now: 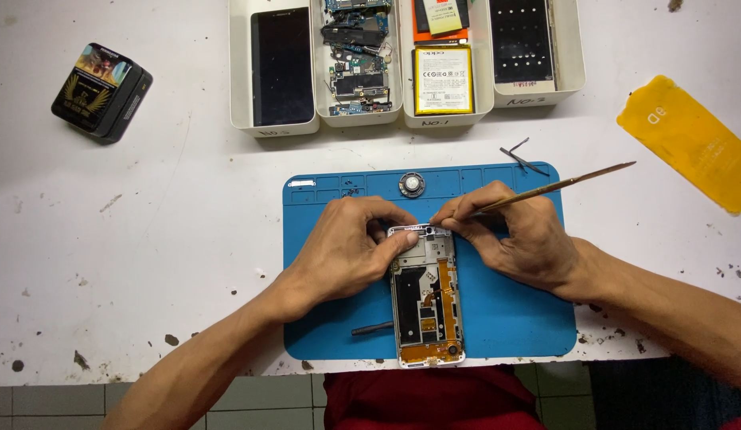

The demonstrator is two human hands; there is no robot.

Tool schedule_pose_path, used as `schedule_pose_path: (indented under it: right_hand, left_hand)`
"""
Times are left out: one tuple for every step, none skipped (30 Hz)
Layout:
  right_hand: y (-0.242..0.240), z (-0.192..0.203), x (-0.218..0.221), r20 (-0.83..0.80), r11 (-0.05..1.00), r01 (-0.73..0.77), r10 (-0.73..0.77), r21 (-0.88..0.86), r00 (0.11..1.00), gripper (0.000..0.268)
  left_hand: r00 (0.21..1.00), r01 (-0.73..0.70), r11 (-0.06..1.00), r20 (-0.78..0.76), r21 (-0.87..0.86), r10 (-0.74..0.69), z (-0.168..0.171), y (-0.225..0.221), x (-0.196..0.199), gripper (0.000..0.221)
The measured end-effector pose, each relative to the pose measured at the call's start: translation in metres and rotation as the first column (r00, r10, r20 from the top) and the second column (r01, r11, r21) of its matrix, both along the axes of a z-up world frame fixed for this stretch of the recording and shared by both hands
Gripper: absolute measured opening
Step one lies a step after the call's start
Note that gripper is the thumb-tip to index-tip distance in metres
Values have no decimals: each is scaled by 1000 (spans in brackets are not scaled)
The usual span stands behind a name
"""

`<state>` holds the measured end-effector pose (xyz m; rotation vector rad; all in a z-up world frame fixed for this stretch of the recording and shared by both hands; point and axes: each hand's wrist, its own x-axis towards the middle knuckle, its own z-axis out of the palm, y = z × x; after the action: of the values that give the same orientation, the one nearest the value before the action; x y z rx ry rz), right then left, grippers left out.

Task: Disassembling and manipulating internal components of a mobile phone using precision tools

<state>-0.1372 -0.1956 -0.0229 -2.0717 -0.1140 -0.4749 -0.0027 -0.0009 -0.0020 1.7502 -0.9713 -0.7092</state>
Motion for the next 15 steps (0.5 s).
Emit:
schedule_pose_path:
  right_hand:
    - [0,0,-1,0,1000,1,-1,0,1000,17]
    - [1,-1,-1,10,1000,1,-1,-29,1000,17]
    - [1,-1,-2,19,998,1,0,-57,1000,17]
    - [2,-1,-2,18,998,1,0,-56,1000,17]
    - [2,-1,-2,15,998,3,-2,-58,1000,17]
    - [2,-1,-2,11,998,6,-5,-61,1000,17]
    - [2,1,-2,10,998,5,-5,-61,1000,17]
    - [2,3,-2,9,997,-4,5,-77,1000,17]
    - [3,5,-2,11,995,-13,14,-94,1000,17]
    - [4,5,-2,11,995,-14,15,-94,1000,17]
    - [4,5,-2,17,994,-14,16,-105,1000,18]
    - [5,6,-2,24,993,-15,18,-115,1000,18]
    - [4,5,-2,24,993,-15,18,-115,1000,18]
    - [4,5,-2,36,993,-19,23,-115,999,17]
    - [3,5,-1,49,993,-22,28,-116,998,17]
  left_hand:
    - [1000,1,1000,0,0,-1,0,0,0,18]
    - [1000,-4,1000,-7,0,4,0,0,0,18]
    - [1000,-9,1000,-15,2,9,-1,0,-1,19]
    - [1000,-9,1000,-16,3,9,0,0,-1,19]
    - [1000,-10,1000,-20,3,10,1,0,-1,19]
    - [1000,-12,1000,-24,4,12,1,0,-2,19]
    - [1000,-12,1000,-25,4,12,1,0,-2,19]
    - [999,-15,1000,-28,5,15,1,0,-2,19]
    - [999,-19,1000,-29,6,19,1,0,-3,19]
    - [999,-20,1000,-29,6,20,1,1,-2,19]
    - [999,-19,1000,-42,9,19,1,1,-2,19]
    - [998,-18,1000,-56,11,18,1,1,-2,19]
    - [998,-18,1000,-55,11,18,2,1,-2,19]
    - [998,-18,1000,-65,13,19,3,1,-2,19]
    - [997,-19,1000,-73,12,19,4,0,-2,19]
